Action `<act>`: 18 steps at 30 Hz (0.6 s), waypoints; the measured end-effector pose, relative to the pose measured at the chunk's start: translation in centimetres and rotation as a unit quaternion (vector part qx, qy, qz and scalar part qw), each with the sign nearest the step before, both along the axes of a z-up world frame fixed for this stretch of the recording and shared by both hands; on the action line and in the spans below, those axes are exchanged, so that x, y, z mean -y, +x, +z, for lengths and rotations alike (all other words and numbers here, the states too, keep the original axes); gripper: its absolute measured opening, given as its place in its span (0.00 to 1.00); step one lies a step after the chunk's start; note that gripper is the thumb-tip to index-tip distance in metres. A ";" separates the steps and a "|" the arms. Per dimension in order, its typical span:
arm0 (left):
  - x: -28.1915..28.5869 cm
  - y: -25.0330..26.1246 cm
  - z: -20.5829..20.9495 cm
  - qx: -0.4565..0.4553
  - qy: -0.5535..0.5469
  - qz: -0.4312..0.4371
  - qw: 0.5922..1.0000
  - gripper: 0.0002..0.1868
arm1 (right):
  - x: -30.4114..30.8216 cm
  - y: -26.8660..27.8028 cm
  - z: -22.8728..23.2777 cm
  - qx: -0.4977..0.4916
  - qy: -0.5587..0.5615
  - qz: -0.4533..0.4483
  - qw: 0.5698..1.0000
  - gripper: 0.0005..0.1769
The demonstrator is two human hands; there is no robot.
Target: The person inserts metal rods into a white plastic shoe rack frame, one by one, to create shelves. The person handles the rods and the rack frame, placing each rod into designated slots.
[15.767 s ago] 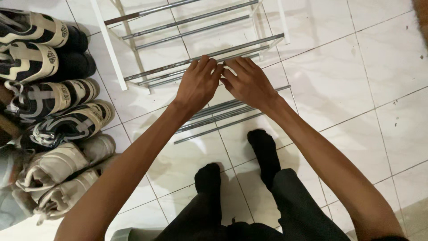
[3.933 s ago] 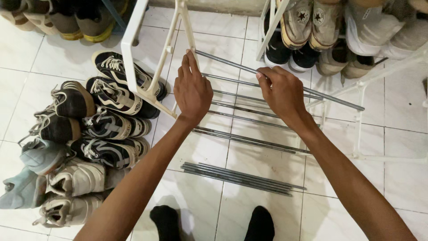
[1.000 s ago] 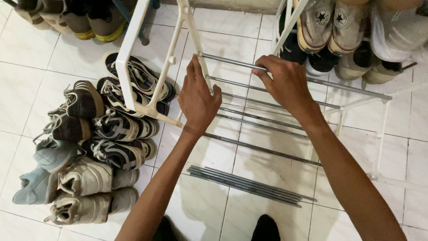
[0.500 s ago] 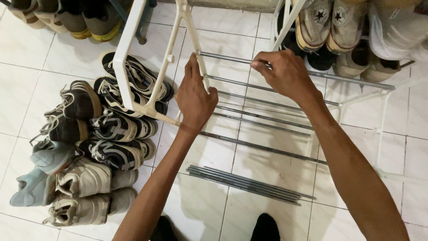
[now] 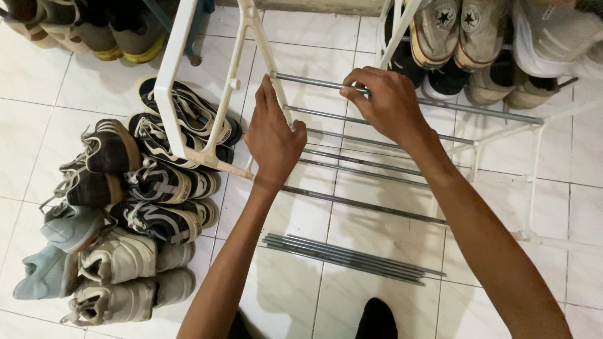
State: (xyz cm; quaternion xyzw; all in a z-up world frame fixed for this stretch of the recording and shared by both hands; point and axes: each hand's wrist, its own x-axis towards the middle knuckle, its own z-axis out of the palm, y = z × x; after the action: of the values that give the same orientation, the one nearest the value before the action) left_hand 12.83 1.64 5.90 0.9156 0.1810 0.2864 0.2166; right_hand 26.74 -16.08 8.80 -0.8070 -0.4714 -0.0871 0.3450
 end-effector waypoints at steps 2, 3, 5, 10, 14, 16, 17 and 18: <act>0.0 0.0 0.0 -0.005 0.013 -0.001 1.000 0.52 | -0.4 -0.6 -0.6 0.072 0.039 -0.020 0.996 0.08; 0.0 -0.1 0.0 -0.008 0.015 -0.002 1.000 0.52 | -0.6 -0.9 -1.0 0.107 0.058 -0.030 0.992 0.07; 0.1 -0.1 0.0 -0.013 0.019 -0.002 1.000 0.53 | -1.1 -1.7 -1.6 0.135 0.060 -0.071 0.986 0.06; 0.1 0.1 0.1 -0.028 0.012 0.009 1.000 0.53 | -1.9 -2.8 -2.1 0.164 0.070 -0.118 0.977 0.06; 0.2 0.0 0.3 -0.027 0.015 0.009 0.999 0.54 | -1.7 -2.4 -2.1 0.151 0.074 -0.100 0.981 0.06; 0.2 0.0 0.4 -0.025 0.014 0.006 1.000 0.54 | -1.5 -2.1 -1.9 0.124 0.060 -0.087 0.987 0.06; 0.2 0.1 0.4 -0.025 0.013 0.004 1.000 0.54 | -1.4 -1.9 -1.8 0.104 0.048 -0.083 0.990 0.07; 0.1 0.1 0.4 -0.027 0.012 0.003 1.000 0.54 | -1.4 -1.7 -1.6 0.083 0.036 -0.078 0.993 0.08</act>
State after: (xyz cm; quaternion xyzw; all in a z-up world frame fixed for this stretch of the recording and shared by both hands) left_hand 12.91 1.56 6.29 0.9251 0.1865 0.2641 0.1992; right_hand 25.09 -14.67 7.16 -0.8183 -0.4306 -0.1978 0.3255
